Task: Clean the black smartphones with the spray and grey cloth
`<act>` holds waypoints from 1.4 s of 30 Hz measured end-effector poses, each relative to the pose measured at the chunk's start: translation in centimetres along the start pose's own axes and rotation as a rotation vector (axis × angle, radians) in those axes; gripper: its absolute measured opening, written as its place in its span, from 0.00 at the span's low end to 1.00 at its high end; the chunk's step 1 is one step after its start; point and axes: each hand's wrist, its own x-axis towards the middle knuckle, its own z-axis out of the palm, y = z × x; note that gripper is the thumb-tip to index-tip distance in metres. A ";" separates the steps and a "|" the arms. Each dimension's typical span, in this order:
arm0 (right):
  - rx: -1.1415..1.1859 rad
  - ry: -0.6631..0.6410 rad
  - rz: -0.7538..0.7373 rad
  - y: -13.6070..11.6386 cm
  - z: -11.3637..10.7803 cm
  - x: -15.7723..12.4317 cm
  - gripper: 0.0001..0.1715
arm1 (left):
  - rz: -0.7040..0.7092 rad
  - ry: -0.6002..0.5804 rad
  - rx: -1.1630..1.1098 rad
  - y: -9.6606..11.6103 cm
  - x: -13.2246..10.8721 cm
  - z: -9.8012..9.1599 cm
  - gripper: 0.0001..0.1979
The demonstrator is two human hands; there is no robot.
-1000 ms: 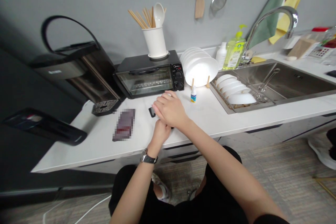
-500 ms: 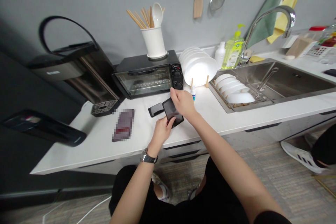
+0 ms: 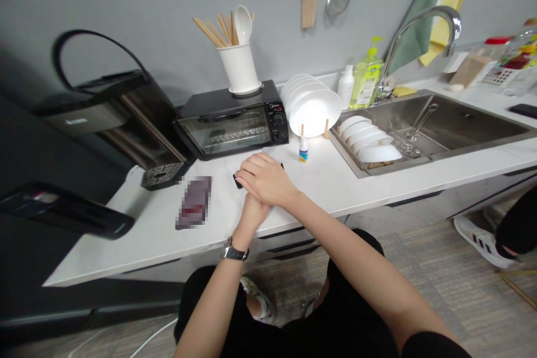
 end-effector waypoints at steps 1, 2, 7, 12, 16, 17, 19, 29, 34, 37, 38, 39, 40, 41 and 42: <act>0.010 -0.002 0.007 0.3 0.1 -0.1 0.20 | 0.000 -0.002 0.005 0.0 0.0 0.0 0.10; 0.015 0.001 0.039 0.6 0.0 -0.2 0.20 | 0.000 -0.006 0.013 0.1 0.0 -0.1 0.11; 0.047 0.050 0.330 2.7 -0.9 -1.0 0.24 | 0.014 0.005 -0.007 0.9 0.0 -0.4 0.12; 0.275 0.173 0.667 2.4 -0.3 -0.1 0.30 | -0.001 0.021 -0.032 1.1 -0.1 -0.5 0.12; 0.126 0.243 0.656 0.6 0.4 0.2 0.26 | -0.022 -0.005 0.005 0.8 -0.2 -0.6 0.12; 0.081 0.247 0.585 0.3 0.5 0.1 0.25 | -0.026 -0.011 0.013 0.7 -0.3 -0.6 0.12; 0.031 0.245 0.425 0.0 0.4 -0.4 0.24 | -0.029 -0.018 0.024 0.5 -0.3 -0.6 0.11; -0.124 0.072 -0.080 0.6 1.8 -1.0 0.18 | 0.054 -0.004 0.121 0.2 0.0 0.3 0.11; -0.074 0.122 0.196 2.2 0.5 -1.1 0.22 | 0.056 -0.040 0.096 0.7 -0.2 -0.2 0.13; 0.059 0.168 0.502 3.5 0.2 -1.4 0.31 | 0.053 -0.018 0.037 1.1 -0.2 -0.4 0.13; 0.119 0.181 0.610 3.8 0.3 -1.5 0.32 | 0.050 -0.014 0.019 1.2 -0.2 -0.5 0.13; 0.182 0.191 0.697 4.0 0.4 -1.5 0.34 | 0.047 -0.014 0.005 1.3 -0.1 -0.5 0.12; 0.240 0.201 0.758 4.0 0.7 -1.6 0.34 | 0.042 -0.018 -0.005 1.3 -0.1 -0.6 0.12; 0.285 0.213 0.797 3.9 0.9 -1.5 0.34 | 0.037 -0.022 -0.012 1.3 -0.1 -0.6 0.12; 0.310 0.230 0.824 3.7 1.0 -1.5 0.34 | 0.031 -0.023 -0.017 1.3 -0.1 -0.6 0.11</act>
